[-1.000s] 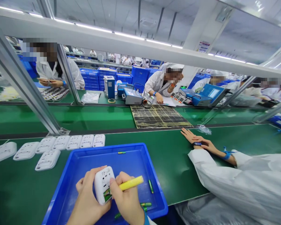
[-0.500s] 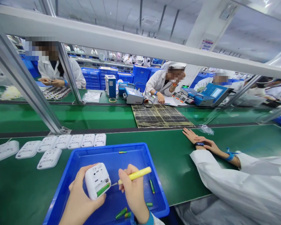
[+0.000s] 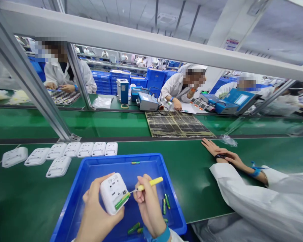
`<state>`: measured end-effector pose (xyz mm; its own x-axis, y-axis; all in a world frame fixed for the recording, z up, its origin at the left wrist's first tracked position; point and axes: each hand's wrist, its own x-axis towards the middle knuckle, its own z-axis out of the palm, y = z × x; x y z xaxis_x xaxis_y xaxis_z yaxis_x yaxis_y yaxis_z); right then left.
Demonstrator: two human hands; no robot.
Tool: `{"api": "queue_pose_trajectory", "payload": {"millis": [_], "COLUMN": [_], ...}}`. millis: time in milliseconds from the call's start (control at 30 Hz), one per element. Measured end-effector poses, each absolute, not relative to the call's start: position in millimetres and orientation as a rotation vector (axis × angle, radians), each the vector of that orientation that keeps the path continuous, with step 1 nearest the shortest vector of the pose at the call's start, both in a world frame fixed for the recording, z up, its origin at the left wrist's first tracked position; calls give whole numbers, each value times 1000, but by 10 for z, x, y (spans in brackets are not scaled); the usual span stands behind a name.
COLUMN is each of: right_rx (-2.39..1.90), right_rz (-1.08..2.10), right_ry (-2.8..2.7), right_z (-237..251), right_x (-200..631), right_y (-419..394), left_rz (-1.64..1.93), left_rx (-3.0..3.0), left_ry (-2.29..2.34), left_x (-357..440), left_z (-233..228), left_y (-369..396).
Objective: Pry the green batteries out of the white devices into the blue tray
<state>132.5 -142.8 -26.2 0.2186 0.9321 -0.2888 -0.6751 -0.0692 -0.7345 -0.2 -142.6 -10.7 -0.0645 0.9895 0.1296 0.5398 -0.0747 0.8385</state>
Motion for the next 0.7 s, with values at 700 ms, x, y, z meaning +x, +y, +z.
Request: {"api": "queue_pose_trajectory", "payload": {"millis": [700], "right_rx": [-814], "right_rz": [1473], "right_ry": [-158], "right_z": [-548], "right_x": [1634], "right_y": [-1469], "left_rz": [530], "left_rx": [2167], "left_ry": [2291], "left_x": [-1585], "left_z": [94], "left_y": [-349]}}
